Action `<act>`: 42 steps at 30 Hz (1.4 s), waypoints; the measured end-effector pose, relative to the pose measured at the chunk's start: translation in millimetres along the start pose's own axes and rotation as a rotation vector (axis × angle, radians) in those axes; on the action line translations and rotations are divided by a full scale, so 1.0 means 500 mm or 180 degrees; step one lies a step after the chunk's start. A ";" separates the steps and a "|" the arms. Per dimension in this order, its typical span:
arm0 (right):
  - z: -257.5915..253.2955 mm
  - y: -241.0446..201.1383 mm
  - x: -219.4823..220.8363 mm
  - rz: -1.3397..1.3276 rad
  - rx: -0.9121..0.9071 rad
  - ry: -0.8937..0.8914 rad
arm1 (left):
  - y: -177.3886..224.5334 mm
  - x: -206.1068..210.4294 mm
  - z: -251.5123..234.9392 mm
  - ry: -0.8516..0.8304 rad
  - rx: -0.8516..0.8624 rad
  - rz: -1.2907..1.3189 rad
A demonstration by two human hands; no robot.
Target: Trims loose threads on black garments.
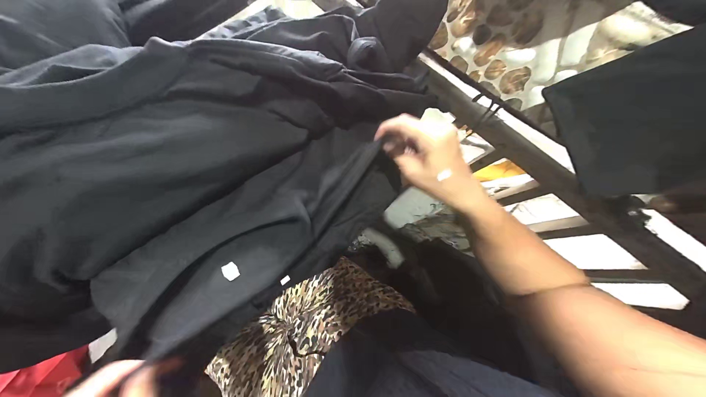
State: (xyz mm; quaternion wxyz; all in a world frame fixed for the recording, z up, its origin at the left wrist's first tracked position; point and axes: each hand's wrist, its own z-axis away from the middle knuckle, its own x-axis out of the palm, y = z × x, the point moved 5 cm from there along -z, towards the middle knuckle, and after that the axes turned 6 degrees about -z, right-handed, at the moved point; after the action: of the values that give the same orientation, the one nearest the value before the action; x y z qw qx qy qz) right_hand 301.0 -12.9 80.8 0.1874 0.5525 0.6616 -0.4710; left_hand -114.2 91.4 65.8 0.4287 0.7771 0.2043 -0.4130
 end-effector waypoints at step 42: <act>0.228 -0.172 0.074 -0.0555 -0.0331 0.0142 | 0.280 0.279 -0.014 -0.0311 0.0558 0.3439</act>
State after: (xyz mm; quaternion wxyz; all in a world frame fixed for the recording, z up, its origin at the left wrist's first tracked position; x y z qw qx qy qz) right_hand 180.0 -82.4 32.7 0.1594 0.4927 0.7348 -0.4381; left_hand 63.2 15.2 23.4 0.5224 0.7842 -0.2791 -0.1852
